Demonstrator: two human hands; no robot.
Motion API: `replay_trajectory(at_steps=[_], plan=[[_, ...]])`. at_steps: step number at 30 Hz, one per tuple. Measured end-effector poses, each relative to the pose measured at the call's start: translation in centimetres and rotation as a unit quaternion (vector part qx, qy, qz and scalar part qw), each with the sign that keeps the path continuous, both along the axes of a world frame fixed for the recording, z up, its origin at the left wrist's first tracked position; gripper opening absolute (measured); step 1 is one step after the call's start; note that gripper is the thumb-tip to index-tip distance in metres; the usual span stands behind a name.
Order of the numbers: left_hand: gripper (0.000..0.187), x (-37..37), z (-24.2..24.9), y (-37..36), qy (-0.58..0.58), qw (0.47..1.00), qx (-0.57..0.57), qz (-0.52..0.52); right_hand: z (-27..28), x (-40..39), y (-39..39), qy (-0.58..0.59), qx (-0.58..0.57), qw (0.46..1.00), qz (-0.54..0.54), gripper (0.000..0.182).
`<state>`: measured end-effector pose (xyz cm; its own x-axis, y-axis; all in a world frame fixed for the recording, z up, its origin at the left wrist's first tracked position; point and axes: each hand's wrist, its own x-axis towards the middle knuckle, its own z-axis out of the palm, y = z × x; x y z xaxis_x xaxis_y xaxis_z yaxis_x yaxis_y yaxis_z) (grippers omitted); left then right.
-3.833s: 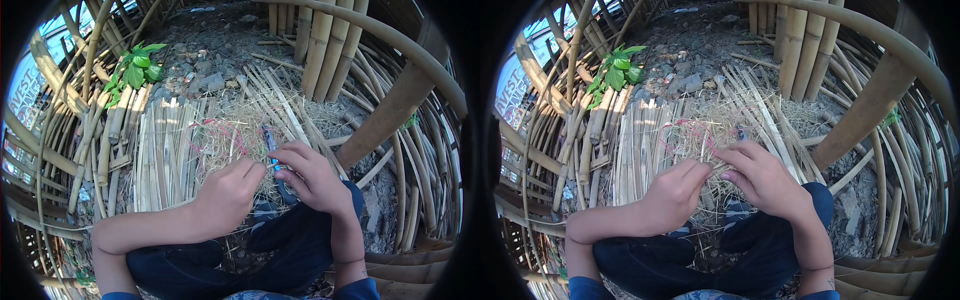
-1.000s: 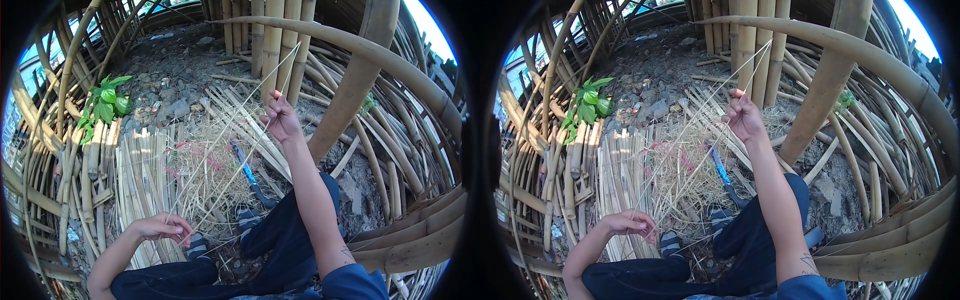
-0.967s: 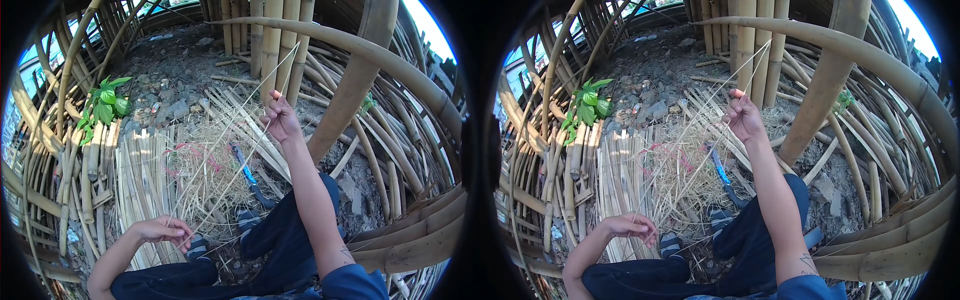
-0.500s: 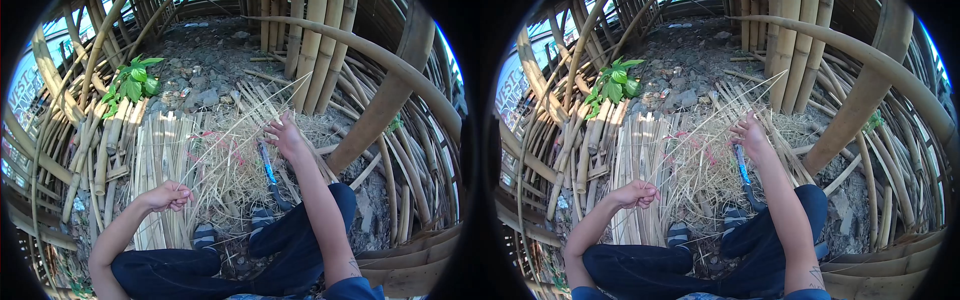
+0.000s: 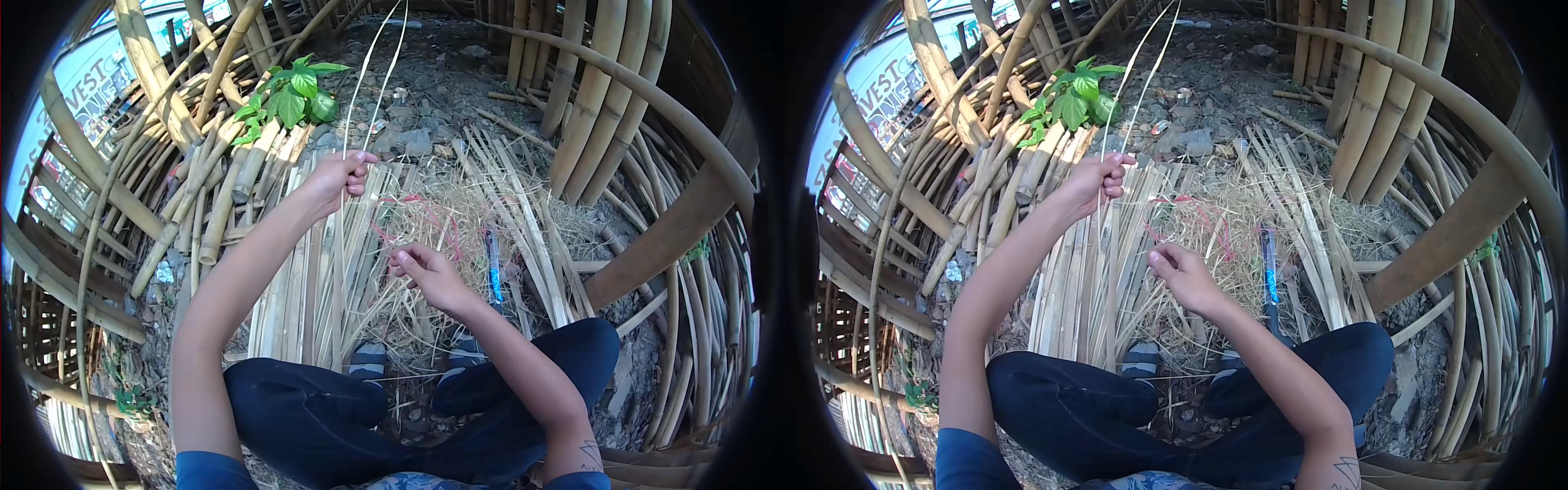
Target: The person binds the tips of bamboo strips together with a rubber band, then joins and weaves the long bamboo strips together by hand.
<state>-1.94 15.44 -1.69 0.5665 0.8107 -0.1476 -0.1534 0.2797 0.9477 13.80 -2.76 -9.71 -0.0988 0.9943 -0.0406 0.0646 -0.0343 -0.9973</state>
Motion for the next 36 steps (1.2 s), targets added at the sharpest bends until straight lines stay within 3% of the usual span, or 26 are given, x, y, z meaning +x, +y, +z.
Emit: replay_trajectory(at_steps=[1,3,5,7,9,11,12,19,24,26,30,36], plan=[[0.022,1.6,0.2,-0.1,-0.002,1.0,0.0,0.0,0.5,-0.4,-0.3,-0.002,0.0,1.0,0.0,0.035],[0.021,4.8,0.8,-0.1,-0.024,0.999,0.0,0.022,1.5,-0.5,-0.4,0.142,-0.021,0.99,0.003,0.038],[0.022,7.1,0.9,-0.8,-0.047,0.998,-0.011,0.027,2.0,0.4,-0.3,0.172,-0.04,0.984,-0.016,0.041],[0.022,8.8,0.5,-2.0,-0.07,0.997,-0.023,0.035,2.7,1.3,-0.6,0.289,-0.083,0.952,-0.052,0.042],[0.022,9.6,-0.3,-3.2,-0.093,0.994,-0.038,0.042,2.2,2.1,-0.9,0.318,-0.09,0.942,-0.063,0.038],[0.023,9.9,-0.8,-4.2,-0.101,0.993,-0.052,0.028,0.6,3.0,-1.2,0.404,-0.111,0.908,-0.001,0.03],[0.023,10.1,-0.9,-4.9,-0.089,0.994,-0.057,0.031,0.4,2.8,-1.5,0.416,-0.117,0.901,-0.033,0.021],[0.026,8.8,-2.5,-4.9,0.015,0.999,0.032,0.031,-0.7,2.5,-1.9,0.235,-0.114,0.956,-0.133,0.017],[0.026,8.5,-4.0,-4.9,-0.005,0.995,0.037,0.097,-1.3,1.6,-2.3,0.283,-0.095,0.941,-0.159,0.018],[0.027,8.5,-4.2,-5.0,-0.015,0.993,0.039,0.106,-0.8,1.1,-2.3,0.219,-0.051,0.95,-0.215,0.02],[0.028,8.2,-4.5,-5.5,-0.034,0.993,0.041,0.102,-0.8,1.3,-2.3,0.253,-0.072,0.939,-0.223,0.022],[0.029,8.7,-5.0,-6.5,-0.047,0.987,0.078,0.135,-2.3,1.0,-2.4,0.179,-0.034,0.95,-0.252,0.024]])
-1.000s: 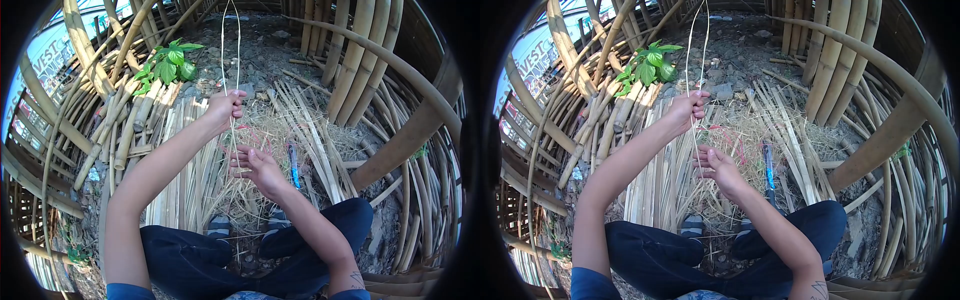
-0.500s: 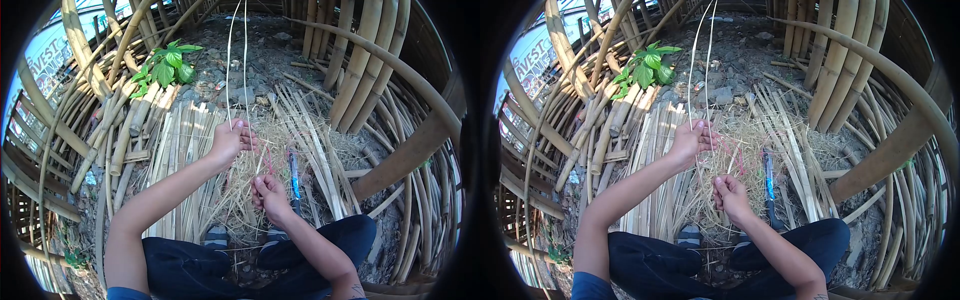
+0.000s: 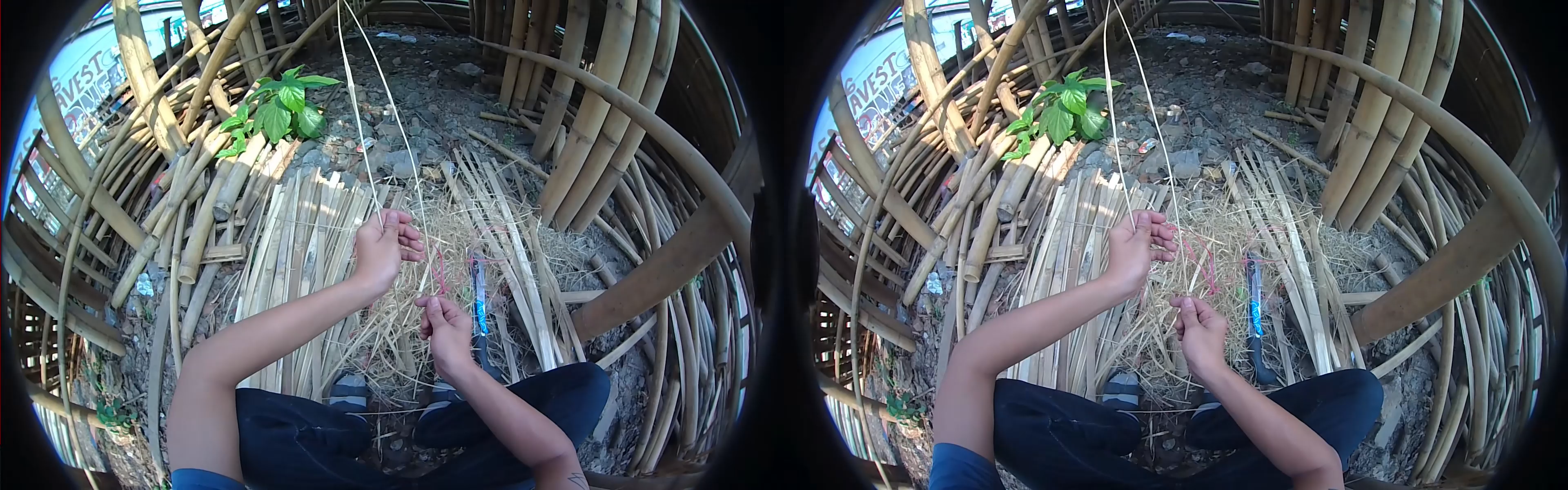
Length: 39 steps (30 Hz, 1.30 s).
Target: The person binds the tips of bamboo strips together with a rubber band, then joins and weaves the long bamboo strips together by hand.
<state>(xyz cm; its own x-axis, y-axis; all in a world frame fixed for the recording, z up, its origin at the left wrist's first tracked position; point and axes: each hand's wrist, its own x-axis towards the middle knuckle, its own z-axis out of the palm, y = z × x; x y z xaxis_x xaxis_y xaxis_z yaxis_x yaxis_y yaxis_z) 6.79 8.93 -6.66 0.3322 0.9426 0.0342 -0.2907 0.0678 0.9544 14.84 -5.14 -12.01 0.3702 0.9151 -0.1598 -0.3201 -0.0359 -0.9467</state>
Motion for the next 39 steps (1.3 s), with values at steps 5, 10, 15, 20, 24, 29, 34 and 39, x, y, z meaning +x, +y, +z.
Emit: replay_trajectory(at_steps=[5,10,15,20,24,29,34,39], plan=[[0.032,0.5,-0.3,-0.8,-0.017,1.0,-0.025,0.002,0.3,-0.7,-0.2,0.003,-0.016,1.0,-0.005,0.024],[0.034,0.6,-0.5,-1.0,-0.029,0.999,-0.037,0.004,-1.3,-0.6,-0.1,-0.05,-0.002,0.998,-0.023,0.024],[0.037,0.5,-0.4,-0.9,-0.069,0.996,-0.054,-0.018,-0.2,-0.9,-0.3,0.005,-0.032,0.998,-0.045,0.024],[0.037,0.6,-0.3,-0.9,-0.079,0.995,-0.056,-0.017,-0.6,-1.0,-0.3,0.031,-0.02,0.998,-0.048,0.023],[0.039,0.4,-0.4,-0.8,-0.101,0.992,-0.06,-0.044,-0.4,-1.0,-0.4,0.02,-0.021,0.998,-0.054,0.022],[0.041,0.3,-0.2,-0.7,-0.097,0.992,-0.056,-0.052,0.4,-1.0,-0.6,0.043,-0.018,0.997,-0.054,0.023],[0.042,0.1,0.0,-0.6,-0.095,0.992,-0.058,-0.053,0.1,-0.6,-0.4,0.032,0.0,0.998,-0.055,0.025],[0.045,-0.3,0.2,-0.4,-0.105,0.988,-0.089,-0.064,0.6,-0.3,-0.5,0.033,0.019,0.998,-0.055,0.027]])
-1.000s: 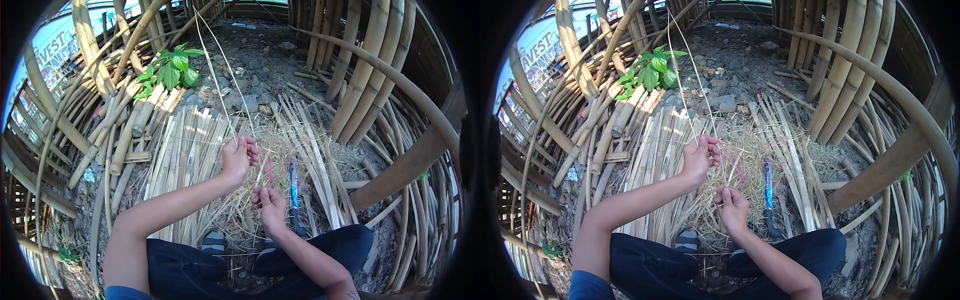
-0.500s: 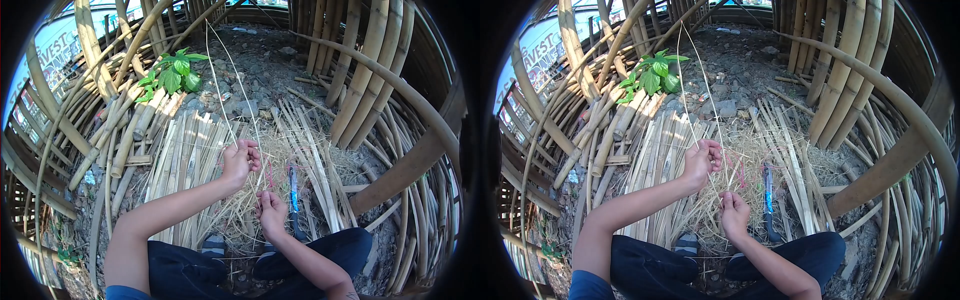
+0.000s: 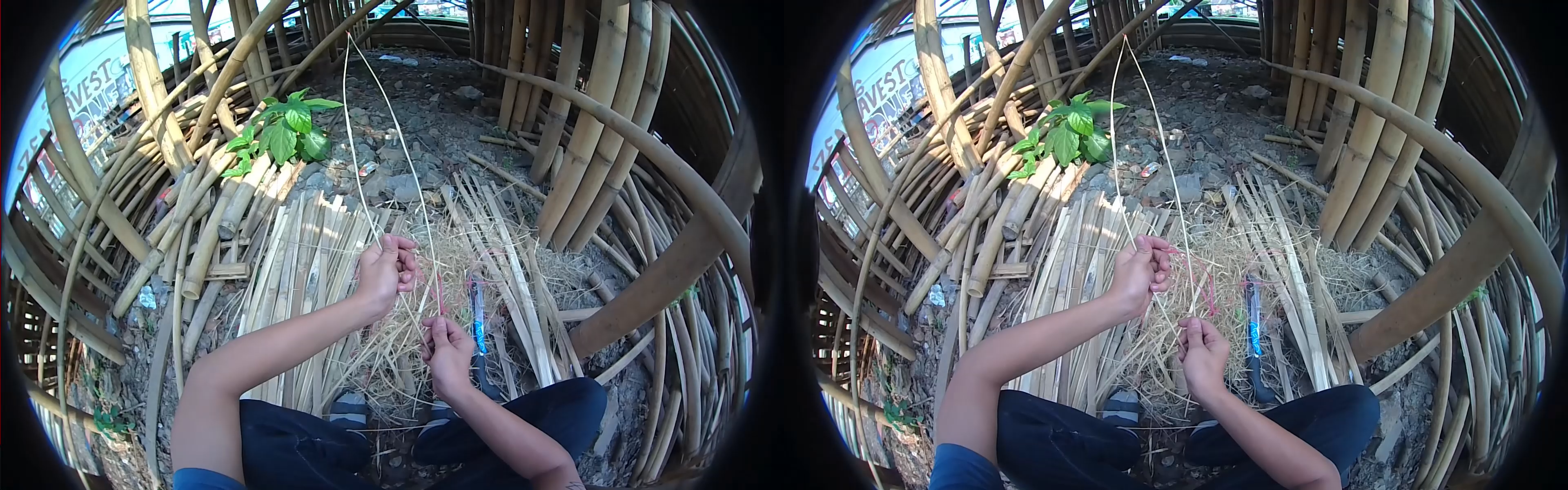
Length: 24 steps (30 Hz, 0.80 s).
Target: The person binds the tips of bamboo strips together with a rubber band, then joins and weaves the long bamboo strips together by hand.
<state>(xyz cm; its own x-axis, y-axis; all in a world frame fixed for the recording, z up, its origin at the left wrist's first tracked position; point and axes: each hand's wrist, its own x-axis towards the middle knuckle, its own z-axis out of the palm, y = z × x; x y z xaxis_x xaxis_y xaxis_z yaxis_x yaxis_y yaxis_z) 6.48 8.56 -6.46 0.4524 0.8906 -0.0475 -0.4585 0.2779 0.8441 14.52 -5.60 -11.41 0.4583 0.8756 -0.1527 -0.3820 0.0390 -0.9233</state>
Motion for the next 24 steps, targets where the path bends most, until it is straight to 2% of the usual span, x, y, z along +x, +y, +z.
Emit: replay_trajectory(at_steps=[4,7,9,12,14,17,24], plan=[[0.047,-0.1,0.0,0.1,0.009,1.0,-0.009,0.0,0.2,0.0,-0.2,0.008,0.006,1.0,0.004,0.027],[0.041,-0.3,-0.1,0.2,-0.001,1.0,-0.017,-0.01,0.2,0.0,-0.3,0.009,0.003,1.0,0.003,0.025],[0.026,-0.3,-0.3,0.0,-0.021,0.998,-0.043,-0.036,0.1,0.1,-0.4,0.009,0.001,1.0,0.0,0.024],[0.021,-0.2,-0.8,-2.2,-0.014,0.995,-0.088,-0.046,0.1,0.5,-0.3,-0.008,0.003,1.0,-0.004,0.024],[0.019,-0.4,-1.3,-4.0,0.007,0.996,-0.083,-0.042,0.1,0.7,-0.2,-0.013,-0.004,1.0,-0.007,0.023],[0.015,-0.5,-2.0,-6.2,0.142,0.988,-0.01,-0.056,0.6,0.9,-0.2,-0.009,-0.02,1.0,-0.007,0.023],[0.014,-0.8,-1.9,-6.6,0.206,0.976,0.05,-0.043,0.9,1.1,0.0,-0.027,-0.033,0.999,-0.004,0.023]])
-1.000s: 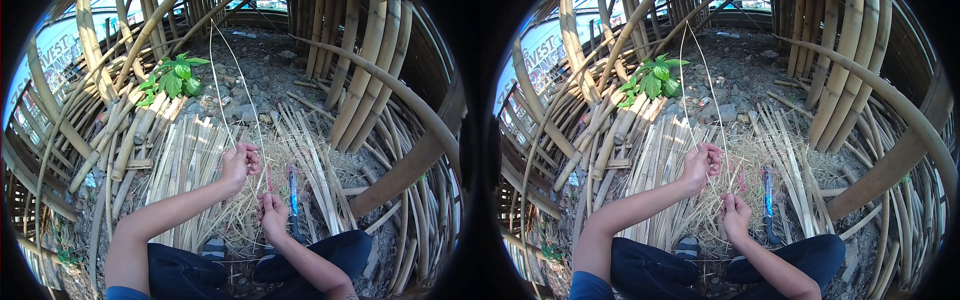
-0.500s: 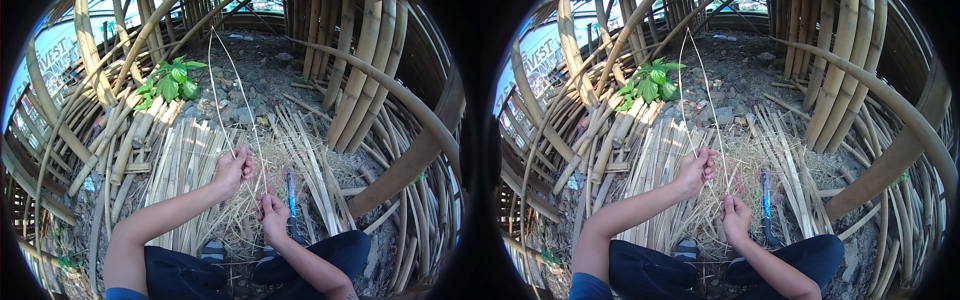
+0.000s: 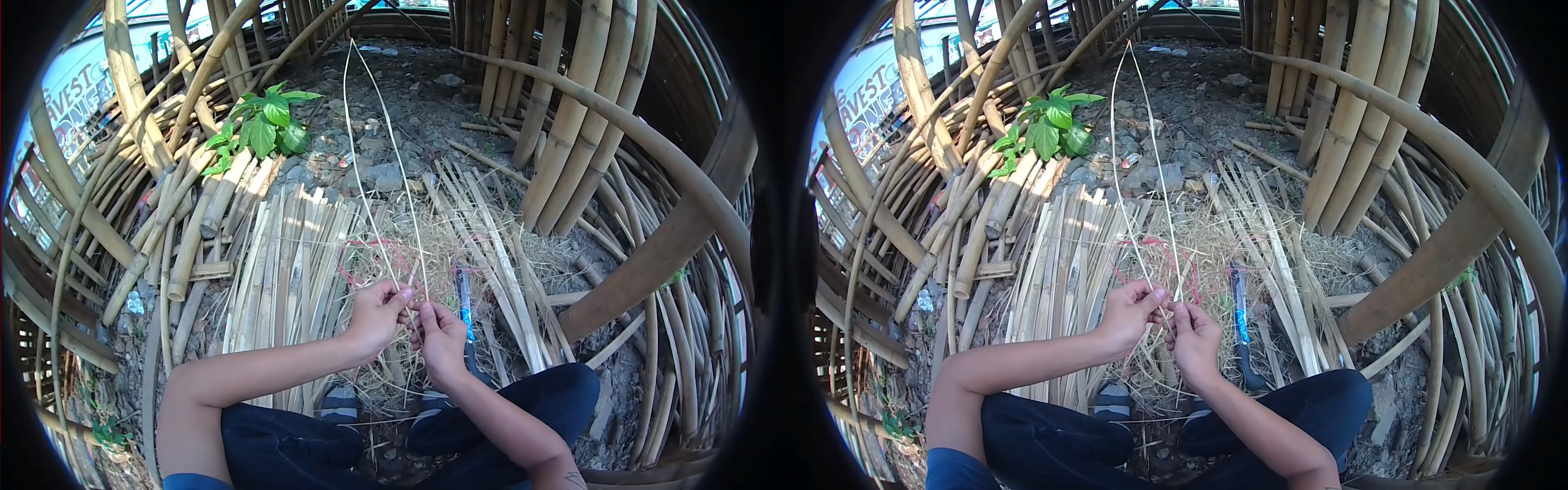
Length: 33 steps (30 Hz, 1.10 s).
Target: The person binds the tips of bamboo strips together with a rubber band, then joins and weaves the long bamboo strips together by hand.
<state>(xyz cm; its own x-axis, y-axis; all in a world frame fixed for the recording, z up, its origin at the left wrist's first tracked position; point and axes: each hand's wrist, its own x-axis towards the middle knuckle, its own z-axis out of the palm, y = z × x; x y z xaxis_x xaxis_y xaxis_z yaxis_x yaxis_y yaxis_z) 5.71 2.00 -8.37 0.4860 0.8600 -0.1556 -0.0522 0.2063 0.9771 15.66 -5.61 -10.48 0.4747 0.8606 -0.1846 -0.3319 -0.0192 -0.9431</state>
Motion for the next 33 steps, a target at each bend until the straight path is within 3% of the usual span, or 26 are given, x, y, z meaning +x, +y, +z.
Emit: replay_trajectory(at_steps=[13,33], plan=[[0.015,-0.5,0.6,1.7,0.006,1.0,-0.009,-0.007,1.2,2.3,0.6,0.044,-0.036,0.99,0.132,0.025],[0.017,-1.1,1.1,1.7,0.009,0.999,-0.02,-0.035,2.9,3.0,0.3,0.0,-0.053,0.989,0.141,0.027]])
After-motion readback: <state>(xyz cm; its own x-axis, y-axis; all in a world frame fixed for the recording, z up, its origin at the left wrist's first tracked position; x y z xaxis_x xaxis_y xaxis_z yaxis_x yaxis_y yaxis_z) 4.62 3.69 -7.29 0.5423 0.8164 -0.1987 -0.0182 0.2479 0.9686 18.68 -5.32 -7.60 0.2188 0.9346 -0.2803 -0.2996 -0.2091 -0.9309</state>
